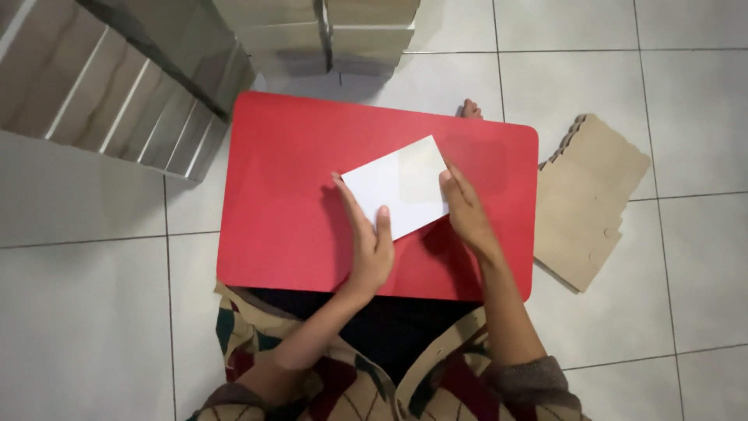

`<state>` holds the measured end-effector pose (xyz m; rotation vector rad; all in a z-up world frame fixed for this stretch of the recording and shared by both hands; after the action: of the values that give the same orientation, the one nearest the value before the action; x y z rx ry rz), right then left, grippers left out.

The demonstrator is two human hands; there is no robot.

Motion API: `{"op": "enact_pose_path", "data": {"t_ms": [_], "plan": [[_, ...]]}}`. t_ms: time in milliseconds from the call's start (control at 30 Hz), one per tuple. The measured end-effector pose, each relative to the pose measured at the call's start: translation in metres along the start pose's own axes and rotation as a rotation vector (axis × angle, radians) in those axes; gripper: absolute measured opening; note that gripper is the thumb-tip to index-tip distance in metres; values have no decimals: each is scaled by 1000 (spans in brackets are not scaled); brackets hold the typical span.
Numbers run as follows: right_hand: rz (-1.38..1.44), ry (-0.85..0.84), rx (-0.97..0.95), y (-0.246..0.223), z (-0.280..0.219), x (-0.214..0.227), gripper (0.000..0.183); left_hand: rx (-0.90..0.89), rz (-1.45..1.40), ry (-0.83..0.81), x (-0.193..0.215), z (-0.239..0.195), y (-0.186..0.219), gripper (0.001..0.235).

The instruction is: The person assembles small white cardboard boxes by folding flat pieces and inserting tabs into slots. They repeatedly pick up flat pieces from a stack, fold them into box shapes, and place the finished boxes into a nearby metal rack.

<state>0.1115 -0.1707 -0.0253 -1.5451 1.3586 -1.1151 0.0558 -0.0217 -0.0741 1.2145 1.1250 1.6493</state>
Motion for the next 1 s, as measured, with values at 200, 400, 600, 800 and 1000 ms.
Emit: {"op": "enact_pose_path", "data": {"t_ms": [200, 400, 600, 800, 1000], "plan": [[107, -2, 25, 32, 11, 10, 64, -53, 19, 16, 0, 14, -5, 71], [202, 106, 77, 48, 12, 23, 57, -64, -76, -14, -4, 38, -16, 70], [191, 357, 233, 86, 58, 74, 36, -7, 2, -118, -46, 93, 1, 62], [168, 421, 455, 9, 132, 130, 27, -116, 139, -207, -128, 178, 9, 94], [124, 192, 143, 57, 293, 153, 46, 54, 404, -338, -202, 277, -29, 114]]}}
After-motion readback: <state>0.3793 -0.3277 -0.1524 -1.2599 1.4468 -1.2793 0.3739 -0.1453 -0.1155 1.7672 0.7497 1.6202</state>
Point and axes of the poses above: each hand's wrist, its own z-axis towards the middle knuckle, its own x-axis out of the back of the hand, y = z × x, the point moved 8 cm from there along z, towards the middle knuckle, and after that the axes turned 13 degrees about z, right-handed, at the moved point
